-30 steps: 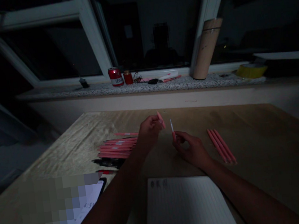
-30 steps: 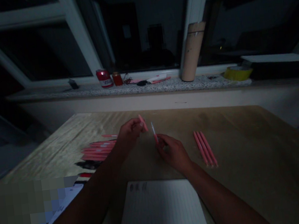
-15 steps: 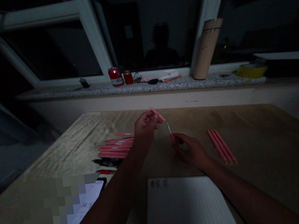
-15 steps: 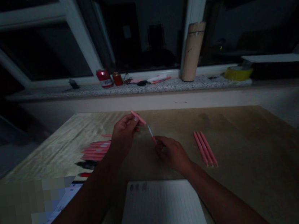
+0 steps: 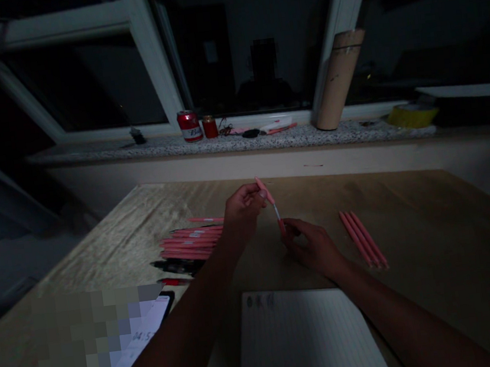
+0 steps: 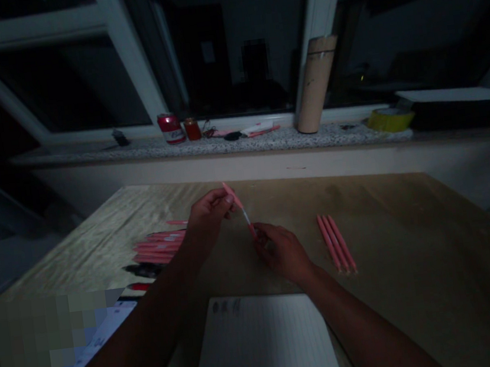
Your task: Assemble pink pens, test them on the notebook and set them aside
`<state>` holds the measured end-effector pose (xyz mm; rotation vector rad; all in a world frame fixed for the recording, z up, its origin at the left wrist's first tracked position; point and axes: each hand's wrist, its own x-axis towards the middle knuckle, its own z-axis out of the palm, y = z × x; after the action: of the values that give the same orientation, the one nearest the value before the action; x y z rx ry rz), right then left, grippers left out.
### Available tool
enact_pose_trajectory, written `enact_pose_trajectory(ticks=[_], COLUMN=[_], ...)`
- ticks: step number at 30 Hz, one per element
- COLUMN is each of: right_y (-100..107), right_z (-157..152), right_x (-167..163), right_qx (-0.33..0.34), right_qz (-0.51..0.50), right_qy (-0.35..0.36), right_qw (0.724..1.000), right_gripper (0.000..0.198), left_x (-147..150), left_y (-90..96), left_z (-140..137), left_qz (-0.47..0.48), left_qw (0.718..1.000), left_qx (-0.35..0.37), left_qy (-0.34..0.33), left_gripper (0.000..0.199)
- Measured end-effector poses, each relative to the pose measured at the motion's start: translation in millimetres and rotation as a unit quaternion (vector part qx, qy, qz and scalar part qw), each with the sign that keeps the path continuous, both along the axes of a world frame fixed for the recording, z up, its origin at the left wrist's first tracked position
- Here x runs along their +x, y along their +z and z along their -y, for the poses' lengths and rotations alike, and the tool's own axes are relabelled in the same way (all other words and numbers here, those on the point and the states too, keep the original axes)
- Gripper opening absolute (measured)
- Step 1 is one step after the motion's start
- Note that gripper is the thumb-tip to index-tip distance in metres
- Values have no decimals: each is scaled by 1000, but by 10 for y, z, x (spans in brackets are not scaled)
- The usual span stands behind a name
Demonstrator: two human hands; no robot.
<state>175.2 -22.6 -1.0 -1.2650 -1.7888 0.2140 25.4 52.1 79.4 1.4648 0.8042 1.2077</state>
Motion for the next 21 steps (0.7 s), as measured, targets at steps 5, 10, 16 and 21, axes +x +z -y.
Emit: enact_pose_trajectory(ticks=[5,10,16,21], right_y=[-11,-25,1,7], right_z=[-2,0,7,4], right_x=[10,13,18,5], right_qx=[-5,-6,-7,3], right_qz=[-1,-7,-6,-12], right_qy=[-6,-11,-7,-12], right_qw=[1000,1000,1000,1000], right_gripper=[33,32,33,31], left_x=[4,19,24,18], left_y=[-60,-109,-152,-147], left_z=[-1,28,59,68], left_qz=[-54,-76,-111,-120], left_qw=[997,994,989,987], left_qx=[45,61,71,78], left_qy=[-9,-44,-65,-73], left_gripper=[22,21,25,26])
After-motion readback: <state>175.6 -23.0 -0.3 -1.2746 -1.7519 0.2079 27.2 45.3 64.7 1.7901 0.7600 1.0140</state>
